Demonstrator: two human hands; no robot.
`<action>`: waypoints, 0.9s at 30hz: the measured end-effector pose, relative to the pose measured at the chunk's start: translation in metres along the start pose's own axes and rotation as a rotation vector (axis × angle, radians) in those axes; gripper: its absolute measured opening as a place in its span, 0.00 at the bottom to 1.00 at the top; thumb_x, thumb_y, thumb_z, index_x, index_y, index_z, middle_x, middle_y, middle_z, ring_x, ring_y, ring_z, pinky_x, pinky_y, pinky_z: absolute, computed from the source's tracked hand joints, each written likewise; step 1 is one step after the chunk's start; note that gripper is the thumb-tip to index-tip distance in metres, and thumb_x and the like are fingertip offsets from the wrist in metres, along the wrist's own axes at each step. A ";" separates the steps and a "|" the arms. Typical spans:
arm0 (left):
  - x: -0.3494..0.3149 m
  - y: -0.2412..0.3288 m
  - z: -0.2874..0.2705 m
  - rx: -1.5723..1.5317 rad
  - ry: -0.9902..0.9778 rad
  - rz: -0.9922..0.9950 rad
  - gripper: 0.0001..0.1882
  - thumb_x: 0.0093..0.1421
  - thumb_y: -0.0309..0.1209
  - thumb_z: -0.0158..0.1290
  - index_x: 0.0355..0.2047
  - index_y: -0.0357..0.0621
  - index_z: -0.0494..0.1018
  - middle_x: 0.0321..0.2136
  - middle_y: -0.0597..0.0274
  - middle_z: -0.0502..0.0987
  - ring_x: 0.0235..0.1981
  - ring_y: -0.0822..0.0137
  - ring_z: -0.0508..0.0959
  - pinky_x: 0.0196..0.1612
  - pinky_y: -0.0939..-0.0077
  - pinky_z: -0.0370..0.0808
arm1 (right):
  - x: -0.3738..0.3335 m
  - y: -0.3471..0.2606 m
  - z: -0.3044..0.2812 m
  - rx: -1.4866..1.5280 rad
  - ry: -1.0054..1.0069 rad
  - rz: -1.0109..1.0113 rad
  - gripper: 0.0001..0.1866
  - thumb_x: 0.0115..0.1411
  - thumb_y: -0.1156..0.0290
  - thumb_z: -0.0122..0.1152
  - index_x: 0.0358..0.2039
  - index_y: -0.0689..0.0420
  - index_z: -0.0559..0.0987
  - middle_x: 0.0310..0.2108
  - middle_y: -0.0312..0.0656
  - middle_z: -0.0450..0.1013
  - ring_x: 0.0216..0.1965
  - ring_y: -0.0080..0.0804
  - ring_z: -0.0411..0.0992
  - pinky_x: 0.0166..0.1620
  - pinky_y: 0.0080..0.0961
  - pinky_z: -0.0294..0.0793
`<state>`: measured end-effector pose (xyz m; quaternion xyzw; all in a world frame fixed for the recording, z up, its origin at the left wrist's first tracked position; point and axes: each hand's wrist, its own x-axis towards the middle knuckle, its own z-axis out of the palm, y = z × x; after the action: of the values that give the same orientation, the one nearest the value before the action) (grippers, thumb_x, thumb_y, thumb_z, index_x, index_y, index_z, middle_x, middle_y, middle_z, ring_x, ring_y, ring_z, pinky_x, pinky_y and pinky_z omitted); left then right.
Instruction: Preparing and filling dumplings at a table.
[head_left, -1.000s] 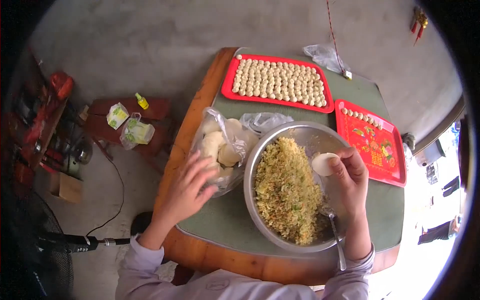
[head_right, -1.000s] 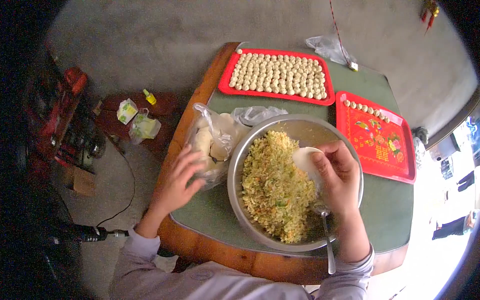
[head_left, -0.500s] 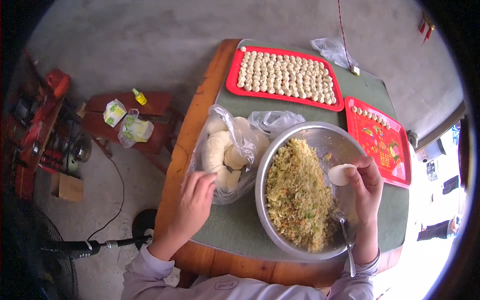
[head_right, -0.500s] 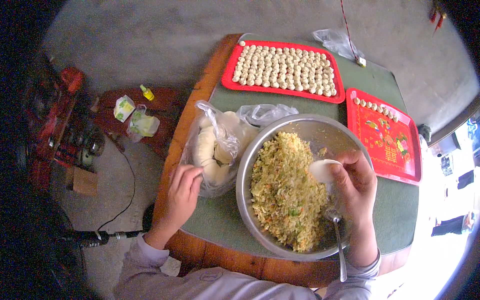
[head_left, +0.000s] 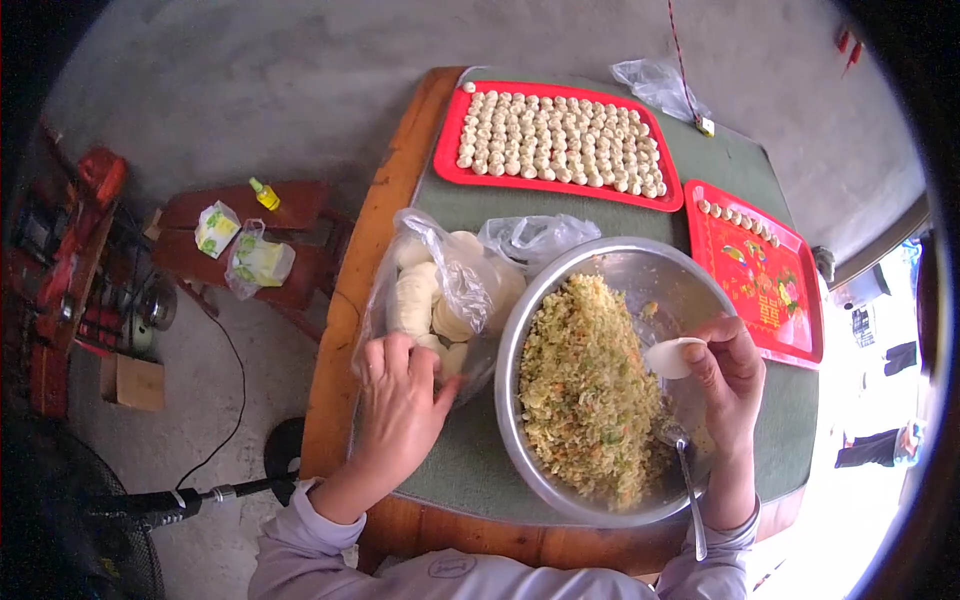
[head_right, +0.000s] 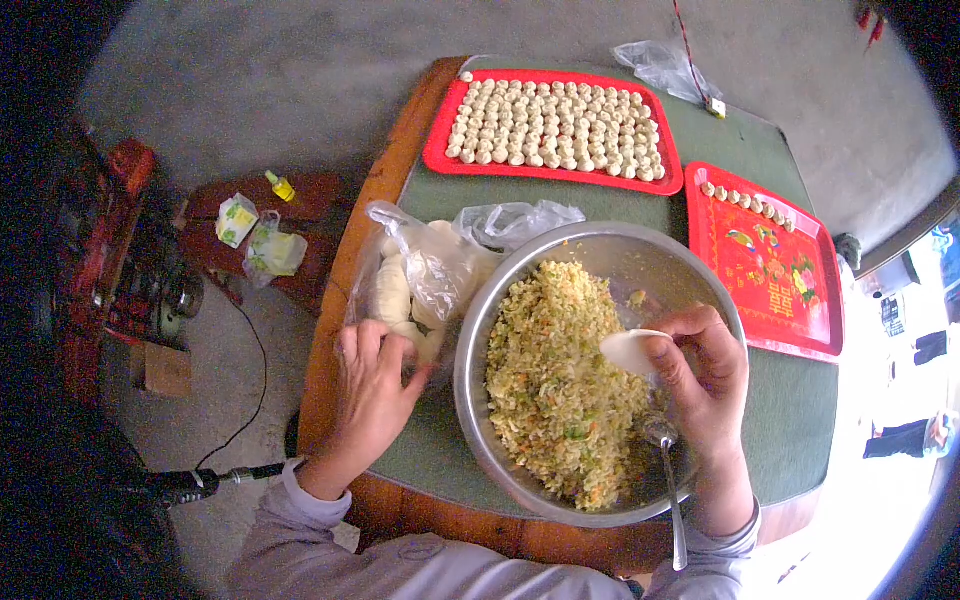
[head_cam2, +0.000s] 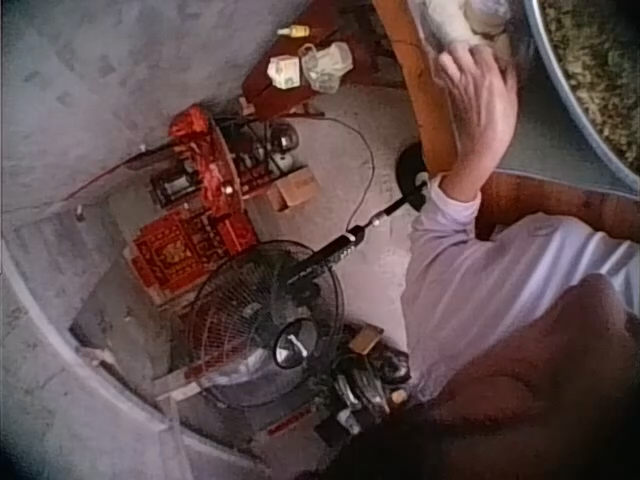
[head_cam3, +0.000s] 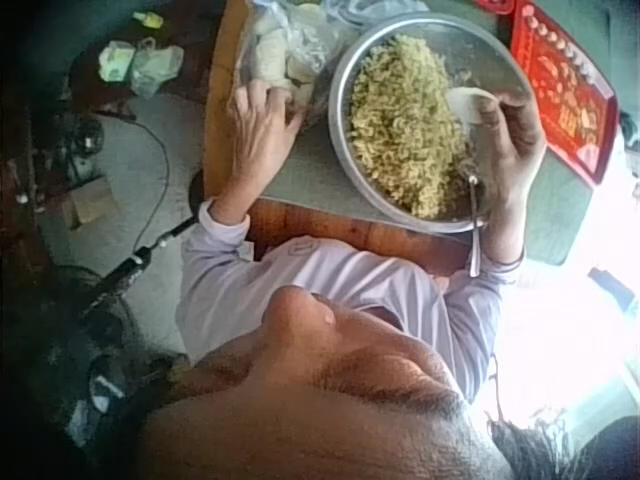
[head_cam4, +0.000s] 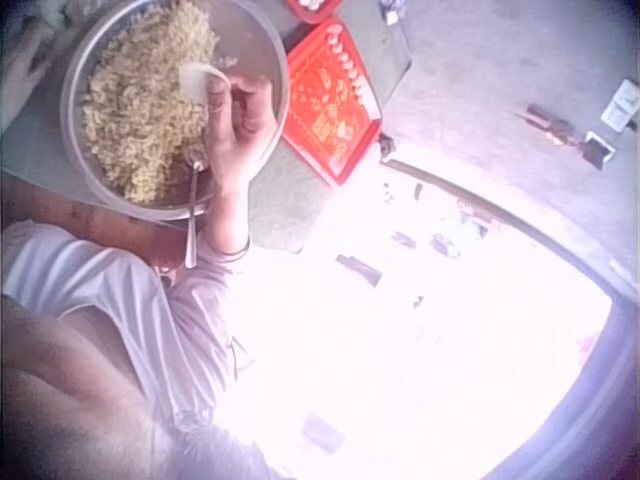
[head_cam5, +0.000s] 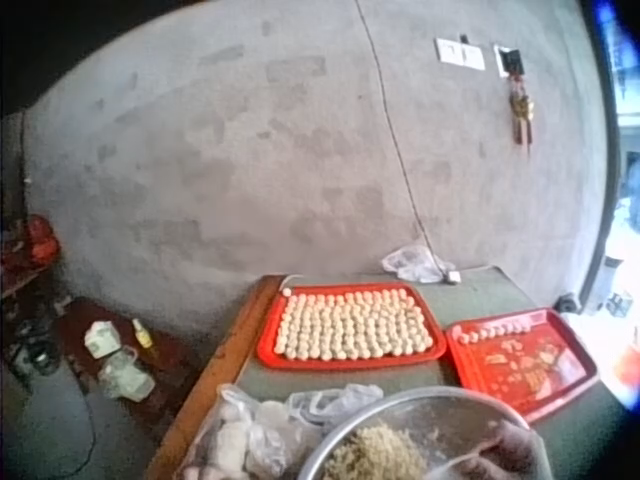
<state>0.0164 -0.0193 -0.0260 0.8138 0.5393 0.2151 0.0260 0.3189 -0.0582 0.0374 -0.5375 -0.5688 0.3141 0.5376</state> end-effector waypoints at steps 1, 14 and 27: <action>-0.001 0.001 0.002 0.007 0.008 -0.012 0.15 0.48 0.30 0.62 0.30 0.42 0.67 0.35 0.53 0.64 0.42 0.52 0.65 0.46 0.57 0.62 | 0.000 0.001 0.000 -0.001 -0.004 -0.008 0.06 0.60 0.74 0.60 0.30 0.61 0.73 0.30 0.35 0.70 0.32 0.20 0.68 0.37 0.17 0.67; 0.007 0.009 0.010 0.107 0.027 0.040 0.14 0.49 0.28 0.58 0.36 0.42 0.68 0.36 0.56 0.65 0.42 0.55 0.65 0.44 0.59 0.61 | -0.001 0.000 0.000 0.036 -0.009 -0.016 0.05 0.60 0.75 0.59 0.31 0.61 0.73 0.30 0.33 0.69 0.32 0.19 0.67 0.37 0.15 0.66; -0.005 -0.017 0.017 -0.310 0.021 -0.093 0.14 0.50 0.23 0.58 0.34 0.41 0.64 0.30 0.51 0.71 0.35 0.50 0.71 0.40 0.56 0.64 | -0.001 0.000 -0.001 0.013 -0.006 0.023 0.05 0.59 0.75 0.60 0.32 0.62 0.73 0.30 0.33 0.70 0.32 0.19 0.68 0.38 0.16 0.68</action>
<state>0.0062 -0.0131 -0.0474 0.7718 0.5371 0.3028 0.1554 0.3195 -0.0596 0.0370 -0.5394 -0.5624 0.3255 0.5356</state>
